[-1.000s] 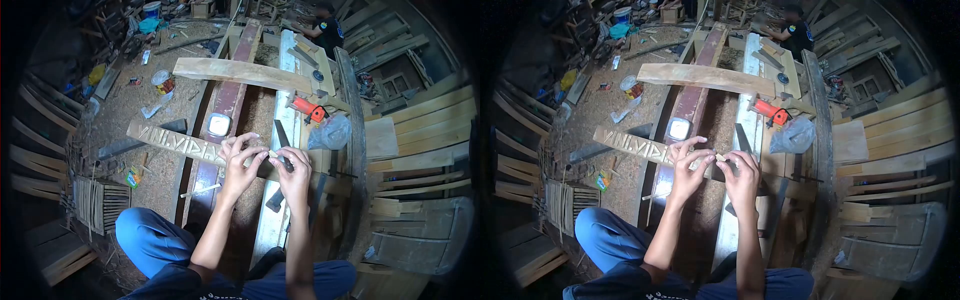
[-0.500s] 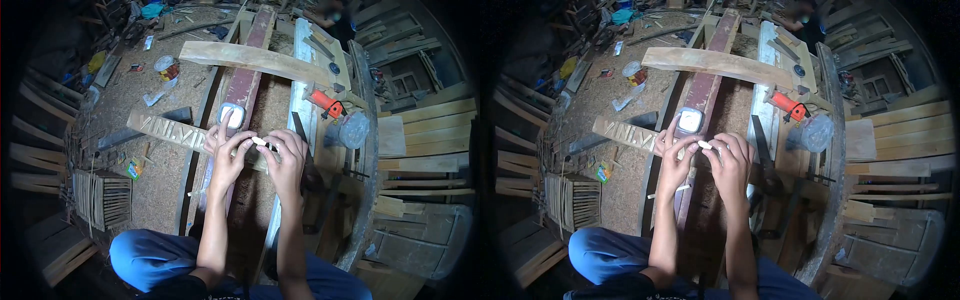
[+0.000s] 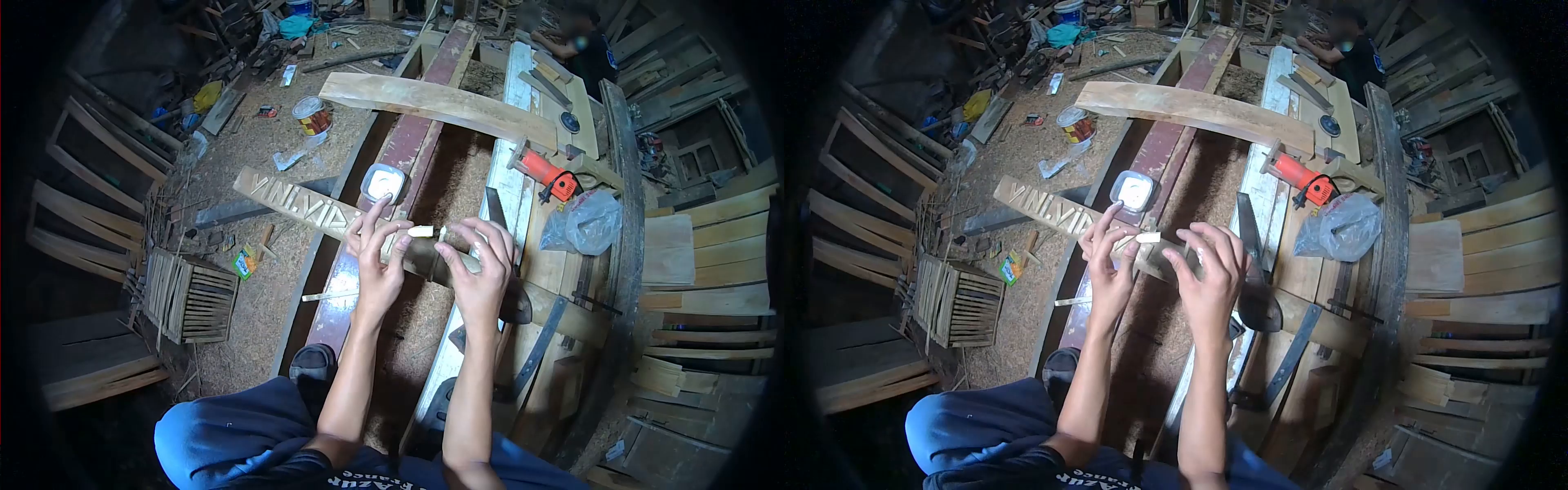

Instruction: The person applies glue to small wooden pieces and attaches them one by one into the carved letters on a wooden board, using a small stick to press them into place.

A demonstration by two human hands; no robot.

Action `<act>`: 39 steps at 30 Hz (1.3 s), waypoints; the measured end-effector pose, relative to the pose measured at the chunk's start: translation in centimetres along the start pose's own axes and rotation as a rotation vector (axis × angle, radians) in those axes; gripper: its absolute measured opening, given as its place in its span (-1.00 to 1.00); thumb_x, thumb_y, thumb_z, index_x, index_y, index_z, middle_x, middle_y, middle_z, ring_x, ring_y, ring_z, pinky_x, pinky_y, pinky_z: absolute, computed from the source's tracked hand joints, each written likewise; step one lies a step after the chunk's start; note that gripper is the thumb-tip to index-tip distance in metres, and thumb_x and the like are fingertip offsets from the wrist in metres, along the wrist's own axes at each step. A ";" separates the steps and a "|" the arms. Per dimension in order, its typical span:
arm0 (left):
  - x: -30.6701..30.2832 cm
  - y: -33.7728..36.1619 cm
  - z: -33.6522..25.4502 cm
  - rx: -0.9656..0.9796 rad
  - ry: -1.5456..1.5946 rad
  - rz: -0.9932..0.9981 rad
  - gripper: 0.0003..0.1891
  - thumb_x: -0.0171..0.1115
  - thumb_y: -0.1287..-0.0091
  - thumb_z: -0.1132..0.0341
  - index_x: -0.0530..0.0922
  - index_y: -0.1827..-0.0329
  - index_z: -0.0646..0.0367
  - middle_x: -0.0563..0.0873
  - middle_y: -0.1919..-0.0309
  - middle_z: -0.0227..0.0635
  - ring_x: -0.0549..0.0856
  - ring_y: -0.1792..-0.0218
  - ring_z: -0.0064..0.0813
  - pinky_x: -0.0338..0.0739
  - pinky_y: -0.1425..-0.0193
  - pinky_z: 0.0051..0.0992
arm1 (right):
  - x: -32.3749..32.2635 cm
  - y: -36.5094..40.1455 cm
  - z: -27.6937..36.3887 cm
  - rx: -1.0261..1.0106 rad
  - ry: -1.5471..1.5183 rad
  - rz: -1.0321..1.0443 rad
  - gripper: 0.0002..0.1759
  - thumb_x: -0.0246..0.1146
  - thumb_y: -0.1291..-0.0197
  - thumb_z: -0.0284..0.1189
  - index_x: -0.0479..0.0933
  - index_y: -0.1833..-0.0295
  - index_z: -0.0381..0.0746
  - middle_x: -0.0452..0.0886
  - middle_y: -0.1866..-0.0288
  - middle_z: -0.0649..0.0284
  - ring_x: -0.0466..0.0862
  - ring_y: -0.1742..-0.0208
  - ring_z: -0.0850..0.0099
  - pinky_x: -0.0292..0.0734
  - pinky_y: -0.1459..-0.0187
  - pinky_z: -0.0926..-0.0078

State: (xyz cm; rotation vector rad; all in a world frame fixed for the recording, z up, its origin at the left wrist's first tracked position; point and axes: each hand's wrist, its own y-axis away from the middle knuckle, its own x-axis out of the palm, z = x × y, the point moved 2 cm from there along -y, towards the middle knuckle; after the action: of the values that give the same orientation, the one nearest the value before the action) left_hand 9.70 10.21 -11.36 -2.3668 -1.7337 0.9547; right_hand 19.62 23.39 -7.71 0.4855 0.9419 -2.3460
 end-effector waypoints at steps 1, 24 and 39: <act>-0.1 0.1 -0.2 0.006 0.041 -0.034 -0.85 0.35 -0.41 0.33 0.75 0.01 0.06 0.52 -0.49 -0.28 0.32 -0.44 -0.17 0.05 -0.58 -0.13 | -0.2 0.1 0.1 -0.002 -0.005 -0.005 -0.66 0.54 -0.05 -0.33 0.74 0.03 -0.10 0.70 -0.08 0.35 0.59 -0.21 0.27 0.37 -0.25 0.18; -3.1 0.1 -1.1 0.053 0.103 -0.195 -0.81 0.47 -0.27 0.38 0.74 0.06 0.06 0.65 -0.36 -0.32 0.39 -0.31 -0.20 0.14 -0.49 -0.19 | 2.2 -0.1 6.6 0.143 -0.220 -0.009 -0.76 0.43 -0.29 -0.41 0.76 -0.03 -0.25 0.69 -0.07 0.17 0.59 -0.16 0.21 0.48 -0.23 0.23; -3.6 0.9 -0.6 0.142 0.065 -0.143 -0.78 0.54 -0.11 0.43 0.75 0.17 0.04 0.62 -0.41 -0.33 0.37 -0.27 -0.15 0.10 -0.47 -0.14 | 4.0 0.5 7.4 0.458 -0.394 -0.084 -0.74 0.53 -0.18 -0.47 0.76 0.05 -0.37 0.79 0.24 0.18 0.64 0.23 0.47 0.54 0.10 0.45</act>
State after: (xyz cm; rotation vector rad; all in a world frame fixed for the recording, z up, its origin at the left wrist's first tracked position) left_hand 10.08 6.94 -9.65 -2.1317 -1.7225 0.9356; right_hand 15.90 16.35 -4.92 0.1403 0.2467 -2.6042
